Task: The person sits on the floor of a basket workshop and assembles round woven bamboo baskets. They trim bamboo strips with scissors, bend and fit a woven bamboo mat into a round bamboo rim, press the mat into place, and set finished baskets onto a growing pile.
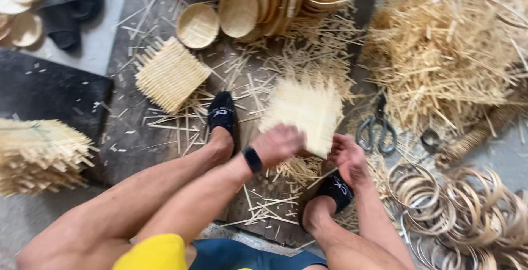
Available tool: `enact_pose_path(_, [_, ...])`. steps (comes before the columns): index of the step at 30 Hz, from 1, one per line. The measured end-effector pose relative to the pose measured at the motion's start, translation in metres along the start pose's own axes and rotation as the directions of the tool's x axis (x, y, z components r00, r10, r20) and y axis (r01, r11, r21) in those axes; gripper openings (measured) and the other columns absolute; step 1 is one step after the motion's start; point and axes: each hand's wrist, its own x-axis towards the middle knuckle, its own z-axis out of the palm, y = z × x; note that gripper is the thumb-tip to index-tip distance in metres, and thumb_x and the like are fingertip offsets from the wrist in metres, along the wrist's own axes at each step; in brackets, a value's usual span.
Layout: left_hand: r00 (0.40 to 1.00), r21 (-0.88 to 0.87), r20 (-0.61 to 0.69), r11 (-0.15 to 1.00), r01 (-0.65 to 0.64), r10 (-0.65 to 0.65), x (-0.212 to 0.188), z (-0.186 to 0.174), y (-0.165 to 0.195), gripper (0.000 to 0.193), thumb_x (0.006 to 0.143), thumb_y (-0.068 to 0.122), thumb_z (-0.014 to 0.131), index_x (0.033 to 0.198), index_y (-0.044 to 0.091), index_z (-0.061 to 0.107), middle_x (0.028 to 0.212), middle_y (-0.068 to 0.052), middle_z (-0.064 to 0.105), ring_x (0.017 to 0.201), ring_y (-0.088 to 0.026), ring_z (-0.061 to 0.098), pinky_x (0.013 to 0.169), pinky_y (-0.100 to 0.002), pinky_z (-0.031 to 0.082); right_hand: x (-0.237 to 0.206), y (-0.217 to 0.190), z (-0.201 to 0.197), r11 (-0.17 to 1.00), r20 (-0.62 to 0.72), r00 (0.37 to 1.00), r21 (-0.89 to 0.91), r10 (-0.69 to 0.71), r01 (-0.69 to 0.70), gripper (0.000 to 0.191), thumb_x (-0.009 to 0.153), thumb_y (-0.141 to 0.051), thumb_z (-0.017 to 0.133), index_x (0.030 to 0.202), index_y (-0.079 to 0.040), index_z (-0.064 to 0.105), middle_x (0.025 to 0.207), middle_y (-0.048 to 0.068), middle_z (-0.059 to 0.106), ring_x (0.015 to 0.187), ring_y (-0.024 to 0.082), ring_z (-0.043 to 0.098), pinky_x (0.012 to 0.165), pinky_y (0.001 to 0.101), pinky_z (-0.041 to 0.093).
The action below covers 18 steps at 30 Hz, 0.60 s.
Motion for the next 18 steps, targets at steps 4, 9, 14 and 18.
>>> enact_pose_path(4, [0.929,-0.358,0.252,0.865,0.351,-0.272,-0.026,0.029,0.056,0.038,0.077,0.023,0.081,0.110,0.009,0.068,0.104,-0.006,0.073,0.100,-0.027,0.070,0.092,-0.042,0.056,-0.001,0.008,0.018,0.799,-0.362,0.930,-0.577,-0.067,-0.167,0.019,0.087,-0.007,0.078,0.101,0.003,0.070,0.083,0.003,0.069,0.070,0.009,0.060,0.062,0.0248,0.049])
enact_pose_path(9, [0.299,-0.285,-0.032,0.296,0.912,-0.954,-0.038,0.048,0.008,0.075,0.058,0.019,0.102,0.115,-0.009,0.061,0.101,-0.019,0.066,0.096,-0.031,0.064,0.081,-0.046,0.051,-0.001,0.019,0.020,0.762,-0.275,0.946,-0.646,-0.172,-0.049,0.022,0.084,-0.011,0.085,0.089,0.002,0.068,0.076,0.002,0.068,0.065,0.005,0.056,0.057,0.0217,0.047])
enact_pose_path(14, [0.116,-0.450,0.591,-0.207,0.869,-0.798,-0.053,0.062,-0.021,0.036,0.071,0.016,0.093,0.092,0.001,0.068,0.079,-0.002,0.066,0.068,-0.010,0.057,0.061,-0.027,0.049,0.001,0.026,0.011,0.800,-0.264,0.951,-0.599,-0.160,-0.032,0.025,0.082,-0.007,0.087,0.096,0.002,0.067,0.081,0.004,0.068,0.070,0.006,0.059,0.061,0.0216,0.050])
enact_pose_path(18, [0.018,-0.449,0.652,-0.367,0.815,-0.758,-0.070,0.067,-0.023,0.025,0.070,0.015,0.091,0.083,0.006,0.071,0.072,0.002,0.068,0.059,-0.008,0.058,0.053,-0.026,0.048,0.007,0.039,0.018,0.881,-0.295,0.947,-0.472,-0.126,-0.030,0.033,0.077,-0.008,0.084,0.105,0.000,0.067,0.090,0.005,0.076,0.077,0.007,0.072,0.069,0.0219,0.060])
